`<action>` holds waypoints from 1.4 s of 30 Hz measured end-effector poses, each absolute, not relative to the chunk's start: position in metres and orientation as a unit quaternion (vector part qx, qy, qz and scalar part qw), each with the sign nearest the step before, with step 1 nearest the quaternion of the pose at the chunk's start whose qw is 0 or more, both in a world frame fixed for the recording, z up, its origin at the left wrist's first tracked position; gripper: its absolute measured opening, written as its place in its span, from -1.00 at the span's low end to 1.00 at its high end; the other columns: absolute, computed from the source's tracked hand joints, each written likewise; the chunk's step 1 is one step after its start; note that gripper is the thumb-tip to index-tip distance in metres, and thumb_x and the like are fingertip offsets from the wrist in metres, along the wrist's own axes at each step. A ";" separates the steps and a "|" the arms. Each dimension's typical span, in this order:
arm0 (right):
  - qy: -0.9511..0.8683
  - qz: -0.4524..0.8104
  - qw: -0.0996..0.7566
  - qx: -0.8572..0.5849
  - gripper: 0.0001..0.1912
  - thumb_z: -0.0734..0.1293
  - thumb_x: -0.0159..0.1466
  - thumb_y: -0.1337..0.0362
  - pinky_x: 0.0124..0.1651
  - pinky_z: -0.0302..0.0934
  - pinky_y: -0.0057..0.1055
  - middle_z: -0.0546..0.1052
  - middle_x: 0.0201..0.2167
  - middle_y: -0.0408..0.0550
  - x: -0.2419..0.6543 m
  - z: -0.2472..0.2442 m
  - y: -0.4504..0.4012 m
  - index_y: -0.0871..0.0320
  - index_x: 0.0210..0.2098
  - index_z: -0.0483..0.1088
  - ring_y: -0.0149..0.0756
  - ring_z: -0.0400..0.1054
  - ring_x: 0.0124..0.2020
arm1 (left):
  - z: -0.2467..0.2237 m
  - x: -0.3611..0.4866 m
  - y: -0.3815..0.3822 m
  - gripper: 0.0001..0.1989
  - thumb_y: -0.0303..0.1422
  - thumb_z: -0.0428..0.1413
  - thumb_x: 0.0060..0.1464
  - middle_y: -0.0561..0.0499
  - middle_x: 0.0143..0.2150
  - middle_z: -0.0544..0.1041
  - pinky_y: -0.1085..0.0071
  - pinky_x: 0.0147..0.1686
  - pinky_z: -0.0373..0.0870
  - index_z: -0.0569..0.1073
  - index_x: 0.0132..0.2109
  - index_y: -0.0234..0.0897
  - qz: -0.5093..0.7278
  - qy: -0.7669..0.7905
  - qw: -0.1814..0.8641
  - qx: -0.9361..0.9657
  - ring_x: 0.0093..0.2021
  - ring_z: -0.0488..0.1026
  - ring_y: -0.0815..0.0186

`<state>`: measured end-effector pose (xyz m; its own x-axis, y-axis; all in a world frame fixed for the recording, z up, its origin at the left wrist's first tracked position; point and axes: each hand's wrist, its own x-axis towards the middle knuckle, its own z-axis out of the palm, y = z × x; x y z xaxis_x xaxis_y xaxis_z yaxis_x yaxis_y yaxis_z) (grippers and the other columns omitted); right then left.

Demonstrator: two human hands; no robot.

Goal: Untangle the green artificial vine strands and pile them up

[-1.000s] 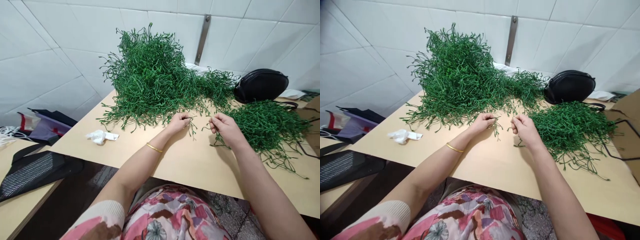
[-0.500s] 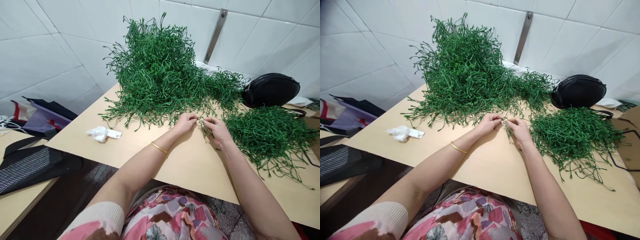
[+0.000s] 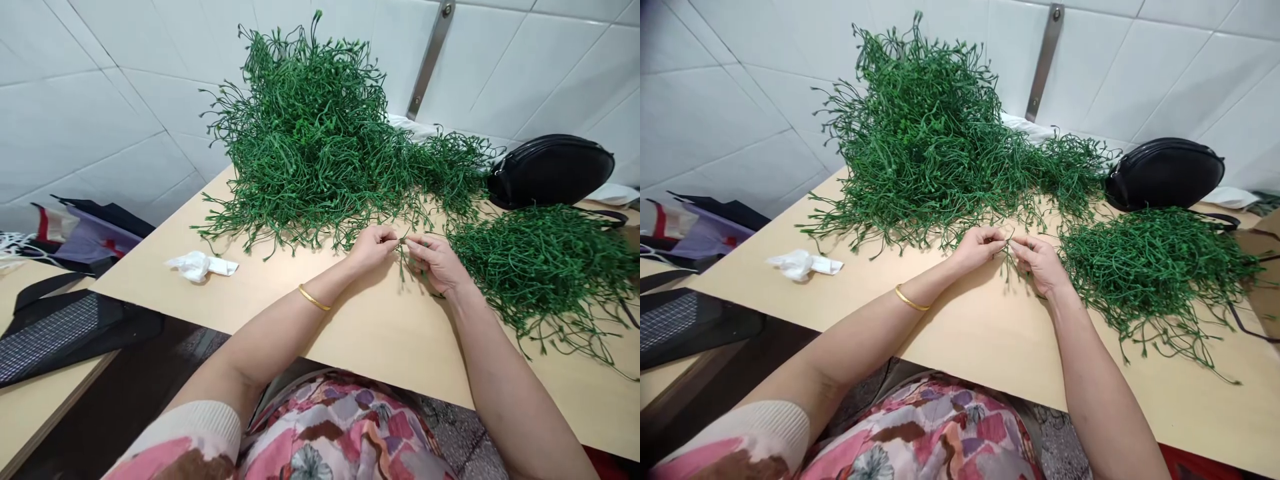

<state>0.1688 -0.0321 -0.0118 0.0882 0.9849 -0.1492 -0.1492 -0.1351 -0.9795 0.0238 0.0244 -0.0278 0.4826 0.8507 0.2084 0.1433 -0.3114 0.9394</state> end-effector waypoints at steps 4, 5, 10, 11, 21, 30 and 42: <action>-0.396 0.515 0.520 -0.553 -0.63 0.52 -0.19 0.16 -0.65 -0.27 -0.52 0.19 -0.71 -0.33 0.167 -0.014 -0.031 0.22 -0.46 0.42 -0.63 -0.09 -0.72 | -0.029 0.024 0.024 -0.86 -0.43 0.07 -0.07 0.12 -0.60 0.27 0.50 -0.50 0.09 0.34 -0.54 -0.35 0.374 0.354 0.477 0.712 -0.53 0.17 0.48; -0.400 0.507 0.519 -0.560 -0.63 0.52 -0.20 0.17 -0.65 -0.26 -0.52 0.21 -0.71 -0.32 0.167 -0.014 -0.031 0.22 -0.46 0.41 -0.62 -0.07 -0.72 | -0.028 0.024 0.024 -0.87 -0.43 0.07 -0.08 0.12 -0.59 0.28 0.50 -0.51 0.08 0.35 -0.53 -0.35 0.373 0.357 0.482 0.708 -0.54 0.18 0.48; -0.437 0.465 0.526 -0.562 -0.72 0.45 -0.14 0.19 -0.62 -0.14 -0.50 0.23 -0.68 -0.31 0.165 -0.014 -0.031 0.16 -0.51 0.32 -0.56 -0.01 -0.68 | -0.022 0.024 0.021 -0.86 -0.41 0.08 -0.07 0.13 -0.61 0.26 0.51 -0.53 0.09 0.32 -0.54 -0.34 0.363 0.370 0.502 0.693 -0.57 0.17 0.49; -0.453 0.446 0.520 -0.570 -0.75 0.43 -0.10 0.19 -0.61 -0.14 -0.49 0.22 -0.68 -0.31 0.166 -0.014 -0.031 0.15 -0.51 0.30 -0.55 -0.02 -0.68 | -0.021 0.024 0.020 -0.84 -0.40 0.08 -0.07 0.14 -0.61 0.25 0.51 -0.53 0.09 0.31 -0.54 -0.33 0.359 0.371 0.504 0.692 -0.58 0.17 0.49; -0.619 0.318 0.394 -0.601 -0.79 0.25 0.13 0.12 -0.44 -0.03 -0.44 0.31 -0.60 -0.18 0.168 -0.011 -0.033 0.15 -0.43 0.36 -0.40 0.11 -0.53 | -0.027 0.023 0.024 -0.85 -0.41 0.07 -0.05 0.08 -0.57 0.31 0.46 -0.44 0.10 0.35 -0.54 -0.33 0.319 0.406 0.402 0.756 -0.49 0.21 0.43; -0.677 0.098 0.199 -0.702 -0.70 0.15 0.20 0.24 -0.44 -0.17 -0.38 0.28 -0.66 -0.10 0.158 -0.001 -0.038 0.12 -0.65 0.16 -0.36 0.02 -0.57 | -0.021 0.033 0.008 -0.87 -0.42 -0.03 -0.03 -0.03 -0.47 0.41 0.39 -0.46 0.00 0.38 -0.46 -0.23 0.207 0.471 0.187 0.837 -0.40 0.30 0.26; -0.591 -0.092 0.292 -0.746 -0.68 0.19 0.24 0.06 -0.35 0.02 -0.27 0.34 -0.62 -0.03 0.201 0.076 -0.079 0.13 -0.41 0.45 -0.20 0.26 -0.44 | -0.027 0.019 0.034 -0.71 -0.33 0.08 -0.04 0.09 -0.61 0.20 0.44 -0.46 -0.01 0.22 -0.63 -0.29 0.326 0.499 0.326 0.734 -0.50 0.13 0.40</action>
<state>0.2009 -0.0788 0.0764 0.2843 0.8284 0.4826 0.9361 -0.1313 -0.3262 0.0193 0.0342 -0.0274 0.2901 0.9446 0.1535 0.5199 -0.2902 0.8034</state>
